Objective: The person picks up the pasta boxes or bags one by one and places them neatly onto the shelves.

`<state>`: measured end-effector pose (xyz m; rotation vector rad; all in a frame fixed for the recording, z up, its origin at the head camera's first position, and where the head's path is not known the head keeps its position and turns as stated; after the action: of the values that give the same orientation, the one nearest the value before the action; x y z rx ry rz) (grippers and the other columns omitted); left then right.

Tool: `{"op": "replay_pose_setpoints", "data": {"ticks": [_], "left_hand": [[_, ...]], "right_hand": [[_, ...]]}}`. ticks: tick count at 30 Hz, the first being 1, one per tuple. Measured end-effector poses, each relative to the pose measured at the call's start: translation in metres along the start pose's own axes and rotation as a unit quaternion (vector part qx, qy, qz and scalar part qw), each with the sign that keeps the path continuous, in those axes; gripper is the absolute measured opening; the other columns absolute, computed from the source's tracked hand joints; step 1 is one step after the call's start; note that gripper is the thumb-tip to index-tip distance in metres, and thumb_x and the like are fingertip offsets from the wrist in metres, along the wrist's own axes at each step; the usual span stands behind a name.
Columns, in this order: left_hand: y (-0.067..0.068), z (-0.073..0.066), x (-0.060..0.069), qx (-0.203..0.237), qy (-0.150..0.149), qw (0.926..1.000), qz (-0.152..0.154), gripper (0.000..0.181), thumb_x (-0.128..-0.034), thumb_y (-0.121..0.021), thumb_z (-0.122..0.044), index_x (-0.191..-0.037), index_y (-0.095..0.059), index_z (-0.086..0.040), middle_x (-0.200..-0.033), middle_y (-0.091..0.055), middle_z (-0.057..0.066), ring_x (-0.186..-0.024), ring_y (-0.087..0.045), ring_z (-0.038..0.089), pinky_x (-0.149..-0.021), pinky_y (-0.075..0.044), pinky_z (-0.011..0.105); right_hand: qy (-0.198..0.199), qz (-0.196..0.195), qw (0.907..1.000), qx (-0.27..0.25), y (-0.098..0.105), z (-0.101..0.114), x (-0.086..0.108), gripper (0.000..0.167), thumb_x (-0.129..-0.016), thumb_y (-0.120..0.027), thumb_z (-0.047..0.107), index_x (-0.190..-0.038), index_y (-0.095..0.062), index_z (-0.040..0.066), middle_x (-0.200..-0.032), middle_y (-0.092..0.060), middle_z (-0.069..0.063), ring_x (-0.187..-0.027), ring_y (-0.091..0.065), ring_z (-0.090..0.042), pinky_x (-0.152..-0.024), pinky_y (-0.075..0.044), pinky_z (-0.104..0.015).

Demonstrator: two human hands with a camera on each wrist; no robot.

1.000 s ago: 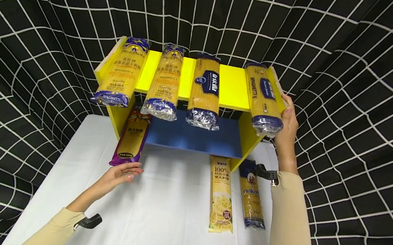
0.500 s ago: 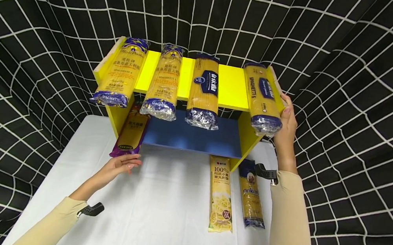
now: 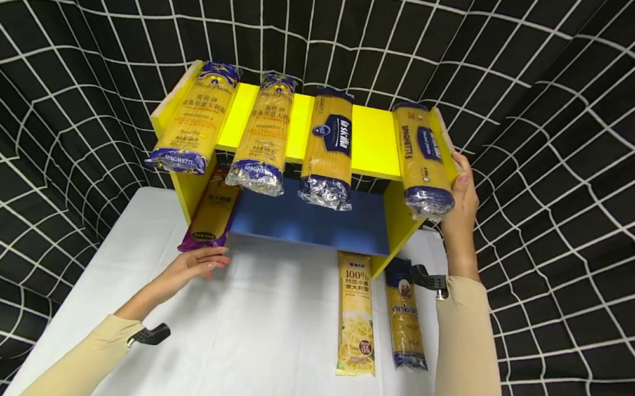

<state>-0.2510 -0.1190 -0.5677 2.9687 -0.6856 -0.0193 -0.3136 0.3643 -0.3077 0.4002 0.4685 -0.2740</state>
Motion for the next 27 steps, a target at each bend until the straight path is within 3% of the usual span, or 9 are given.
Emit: {"op": "replay_pose_setpoints", "data": {"ticks": [6, 13, 17, 22, 27], "left_hand": [[0.0, 0.0, 0.001, -0.003, 0.01, 1.0, 0.0, 0.045, -0.1023, -0.054, -0.023, -0.144, -0.047, -0.008, -0.14, -0.058, 0.022, -0.117, -0.06, -0.004, -0.089, -0.054, 0.022], [-0.002, -0.001, 0.004, -0.006, 0.02, 0.9998, 0.004, 0.046, -0.103, -0.053, -0.025, -0.146, -0.046, -0.01, -0.141, -0.057, 0.02, -0.127, -0.059, 0.012, -0.092, -0.053, 0.022], [-0.002, 0.0, 0.004, -0.005, 0.027, 0.9996, 0.003, 0.049, -0.1025, -0.054, -0.024, -0.147, -0.043, -0.007, -0.141, -0.056, 0.02, -0.124, -0.06, 0.01, -0.092, -0.054, 0.022], [-0.006, -0.001, 0.006, -0.01, 0.026, 0.9996, 0.01, 0.05, -0.1013, -0.056, -0.021, -0.147, -0.044, -0.004, -0.133, -0.061, 0.023, -0.112, -0.064, 0.005, -0.094, -0.055, 0.028], [-0.017, -0.003, 0.005, -0.051, 0.01, 0.9979, 0.04, 0.046, -0.1014, -0.057, -0.022, -0.144, -0.048, -0.008, -0.126, -0.066, 0.02, -0.109, -0.067, 0.009, -0.094, -0.056, 0.034]], "right_hand": [[-0.001, -0.003, 1.0, -0.006, 0.002, -0.006, -0.002, 0.045, -0.109, -0.02, 0.034, -0.149, -0.042, 0.031, -0.117, -0.056, 0.012, -0.093, -0.06, 0.001, -0.074, -0.051, -0.006], [0.004, -0.018, 0.9998, 0.004, 0.004, -0.025, -0.009, 0.045, -0.109, -0.019, 0.035, -0.147, -0.043, 0.035, -0.117, -0.057, 0.012, -0.093, -0.059, 0.0, -0.074, -0.05, -0.006], [0.006, -0.017, 0.9998, -0.001, 0.004, -0.028, -0.009, 0.045, -0.109, -0.019, 0.035, -0.148, -0.043, 0.034, -0.118, -0.057, 0.012, -0.093, -0.06, 0.0, -0.073, -0.051, -0.006], [0.006, -0.009, 0.9999, -0.009, 0.003, -0.02, -0.008, 0.046, -0.109, -0.019, 0.032, -0.149, -0.042, 0.031, -0.117, -0.058, 0.012, -0.092, -0.061, 0.001, -0.073, -0.052, -0.006], [0.006, -0.002, 0.9998, -0.019, 0.0, -0.001, -0.002, 0.045, -0.109, -0.021, 0.032, -0.148, -0.043, 0.027, -0.116, -0.059, 0.011, -0.093, -0.061, 0.002, -0.074, -0.052, -0.006]]}}
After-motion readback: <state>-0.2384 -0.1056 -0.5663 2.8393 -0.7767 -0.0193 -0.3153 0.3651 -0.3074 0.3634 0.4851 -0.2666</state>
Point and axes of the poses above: each hand's wrist, its own x-axis away from the middle knuckle, its own y-axis out of the back of the hand, z = x × y, the point moved 9 cm from there along -x, towards the middle knuckle
